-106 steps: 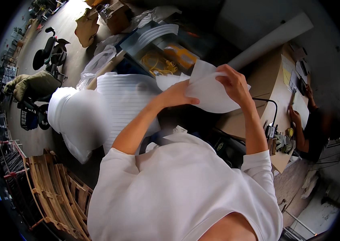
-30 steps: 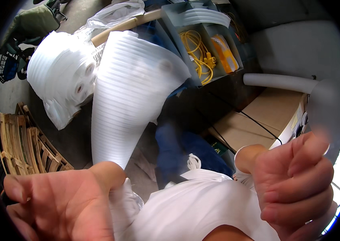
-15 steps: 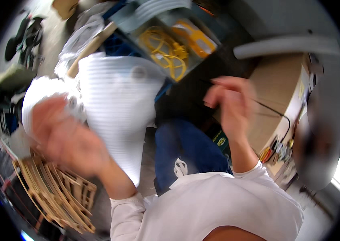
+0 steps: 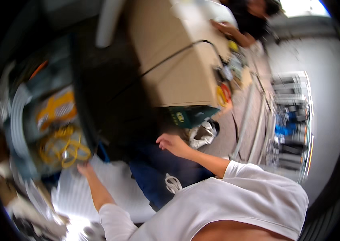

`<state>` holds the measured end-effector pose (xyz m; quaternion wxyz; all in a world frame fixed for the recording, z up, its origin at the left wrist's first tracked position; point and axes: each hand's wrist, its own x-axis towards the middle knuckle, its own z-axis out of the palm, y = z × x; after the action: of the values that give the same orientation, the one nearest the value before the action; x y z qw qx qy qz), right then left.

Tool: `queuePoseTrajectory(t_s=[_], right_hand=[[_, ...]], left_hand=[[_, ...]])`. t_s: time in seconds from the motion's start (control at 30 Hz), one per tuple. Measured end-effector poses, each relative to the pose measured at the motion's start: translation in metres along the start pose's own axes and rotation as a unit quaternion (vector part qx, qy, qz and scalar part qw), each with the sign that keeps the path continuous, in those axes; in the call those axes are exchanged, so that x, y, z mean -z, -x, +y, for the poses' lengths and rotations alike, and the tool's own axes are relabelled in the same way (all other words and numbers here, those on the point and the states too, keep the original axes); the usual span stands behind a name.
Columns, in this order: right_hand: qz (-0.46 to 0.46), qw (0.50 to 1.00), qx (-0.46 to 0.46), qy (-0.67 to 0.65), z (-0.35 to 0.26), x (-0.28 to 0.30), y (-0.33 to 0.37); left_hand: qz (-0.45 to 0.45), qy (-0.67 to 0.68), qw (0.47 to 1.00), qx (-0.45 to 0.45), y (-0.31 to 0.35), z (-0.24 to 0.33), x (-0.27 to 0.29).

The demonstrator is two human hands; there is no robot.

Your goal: The person uses yellow-handled scissors to cut a large roll of white bubble wrap into smaller pieces. They repeatedly pull the material, cut it, and fold the resulting sheets. The person works in a cluttered workshop environment with another individual visible in the background.

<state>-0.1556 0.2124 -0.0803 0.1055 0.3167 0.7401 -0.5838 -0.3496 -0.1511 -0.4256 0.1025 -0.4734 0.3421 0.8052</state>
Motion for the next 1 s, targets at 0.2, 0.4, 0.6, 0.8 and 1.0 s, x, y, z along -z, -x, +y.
queuePoseTrajectory(t_s=[0.2, 0.4, 0.6, 0.8, 1.0], right_hand=[[0.396, 0.912, 0.099, 0.041, -0.017, 0.112, 0.008], [0.538, 0.753, 0.069, 0.373, 0.024, 0.203, -0.010], [0.461, 0.796, -0.047, 0.391, 0.051, 0.220, -0.023], [0.362, 0.855, -0.064, 0.365, 0.059, 0.252, -0.023], [0.343, 0.904, -0.125, 0.221, 0.008, 0.191, -0.005]], left_hand=[[0.082, 0.037, 0.996, -0.014, 0.023, 0.018, -0.028], [0.076, -0.045, 0.996, -0.005, 0.005, 0.036, -0.017], [0.090, 0.026, 0.993, 0.068, 0.019, 0.039, 0.010], [0.092, -0.017, 0.991, 0.099, 0.035, 0.042, 0.006], [0.047, 0.121, 0.991, 0.039, 0.008, 0.045, -0.008]])
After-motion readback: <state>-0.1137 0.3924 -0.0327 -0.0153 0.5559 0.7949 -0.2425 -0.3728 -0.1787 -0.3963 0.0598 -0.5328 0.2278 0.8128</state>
